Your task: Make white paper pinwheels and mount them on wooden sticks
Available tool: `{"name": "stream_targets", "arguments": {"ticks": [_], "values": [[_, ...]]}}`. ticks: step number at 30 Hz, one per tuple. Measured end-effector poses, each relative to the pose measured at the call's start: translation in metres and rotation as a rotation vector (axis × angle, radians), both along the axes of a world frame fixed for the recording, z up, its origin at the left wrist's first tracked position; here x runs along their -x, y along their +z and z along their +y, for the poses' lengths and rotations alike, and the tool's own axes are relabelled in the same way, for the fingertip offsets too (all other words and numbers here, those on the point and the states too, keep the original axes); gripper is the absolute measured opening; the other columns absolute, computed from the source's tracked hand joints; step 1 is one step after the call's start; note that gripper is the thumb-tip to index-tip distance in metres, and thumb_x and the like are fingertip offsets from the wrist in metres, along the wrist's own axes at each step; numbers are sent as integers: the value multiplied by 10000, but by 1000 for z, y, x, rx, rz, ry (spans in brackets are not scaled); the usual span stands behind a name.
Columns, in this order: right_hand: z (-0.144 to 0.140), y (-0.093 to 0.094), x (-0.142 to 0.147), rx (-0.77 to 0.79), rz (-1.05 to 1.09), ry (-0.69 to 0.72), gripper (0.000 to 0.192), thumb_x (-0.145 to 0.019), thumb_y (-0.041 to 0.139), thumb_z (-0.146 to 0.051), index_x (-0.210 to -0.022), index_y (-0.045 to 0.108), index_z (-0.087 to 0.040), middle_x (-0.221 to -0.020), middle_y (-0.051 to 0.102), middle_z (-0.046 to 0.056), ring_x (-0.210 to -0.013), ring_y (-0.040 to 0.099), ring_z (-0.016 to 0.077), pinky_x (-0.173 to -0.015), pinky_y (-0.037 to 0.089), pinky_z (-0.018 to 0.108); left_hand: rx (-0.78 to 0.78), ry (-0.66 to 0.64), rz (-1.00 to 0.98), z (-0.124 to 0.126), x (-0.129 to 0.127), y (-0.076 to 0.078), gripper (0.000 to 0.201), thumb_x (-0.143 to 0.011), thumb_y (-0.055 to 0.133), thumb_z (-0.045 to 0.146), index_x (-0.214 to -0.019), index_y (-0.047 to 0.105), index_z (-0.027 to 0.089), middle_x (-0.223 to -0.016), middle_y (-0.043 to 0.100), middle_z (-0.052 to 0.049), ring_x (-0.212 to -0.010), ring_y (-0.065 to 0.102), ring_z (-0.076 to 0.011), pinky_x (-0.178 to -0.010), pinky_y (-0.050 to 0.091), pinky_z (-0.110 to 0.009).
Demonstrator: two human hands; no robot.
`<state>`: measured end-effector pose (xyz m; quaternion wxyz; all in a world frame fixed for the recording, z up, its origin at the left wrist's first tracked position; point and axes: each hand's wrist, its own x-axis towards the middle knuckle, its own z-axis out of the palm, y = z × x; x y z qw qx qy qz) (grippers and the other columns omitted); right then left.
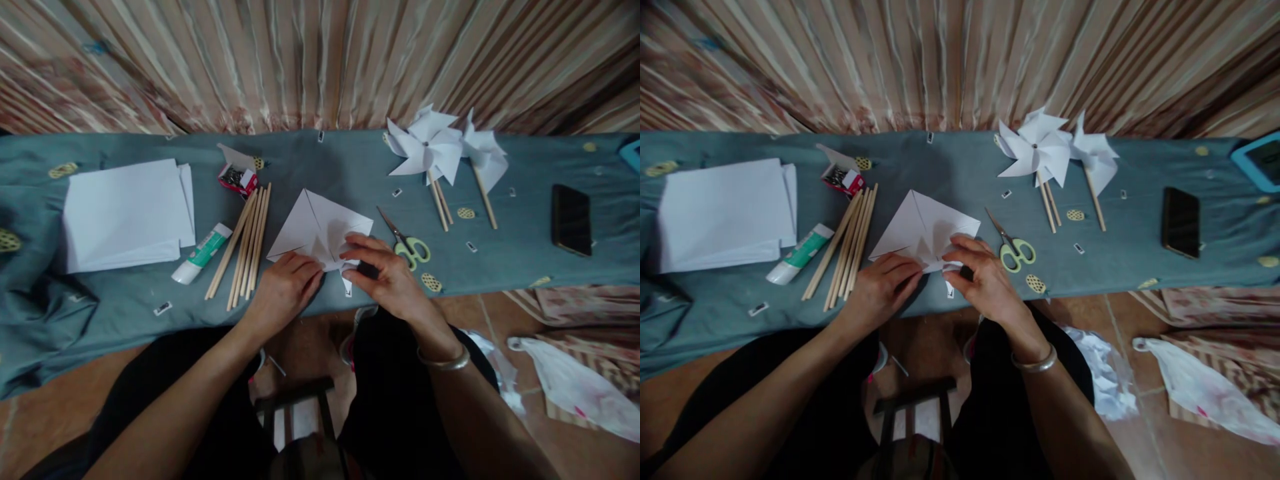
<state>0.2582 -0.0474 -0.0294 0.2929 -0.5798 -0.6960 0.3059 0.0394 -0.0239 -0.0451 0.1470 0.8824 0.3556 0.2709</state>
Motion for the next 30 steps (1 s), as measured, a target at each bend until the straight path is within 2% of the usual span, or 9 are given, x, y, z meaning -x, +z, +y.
{"name": "stream_targets", "arguments": {"ticks": [6,9,16,21,30], "values": [[5,-7,14,14,132,-111,37,-801,707,-251,-833,725,-251,-1307,628,70,-1247,553,263,-1086,417,486,55,41,-51,3,-2,2,169,-931,522,197,-875,669,135,-840,705,-79,-785,655,-197,-742,553,-330],[8,-10,22,-28,133,-161,23,-802,695,-239,-798,716,-245,-1275,647,63,-1227,568,254,-1077,427,484,69,75,-59,2,-2,3,171,-936,514,209,-877,660,143,-852,701,-72,-791,661,-188,-748,559,-320],[11,-12,34,-123,-23,-209,43,-804,674,-225,-779,709,-223,-1244,662,82,-1188,585,259,-1028,477,476,65,100,-78,-1,0,4,191,-950,512,226,-1057,641,135,-900,695,-72,-804,672,-175,-739,576,-302],[13,-10,38,-153,-103,-218,40,-800,674,-221,-770,700,-221,-1218,672,81,-1163,591,261,-1014,487,469,77,57,-67,1,0,2,187,-944,512,192,-1004,676,125,-888,689,-74,-805,665,-172,-736,577,-296],[14,-9,41,-170,-175,-231,75,-822,648,-222,-757,684,-216,-1189,679,78,-1134,599,256,-994,497,460,103,83,-29,3,-3,4,193,-940,513,191,-964,692,123,-851,681,-68,-776,652,-169,-711,565,-289]]}}
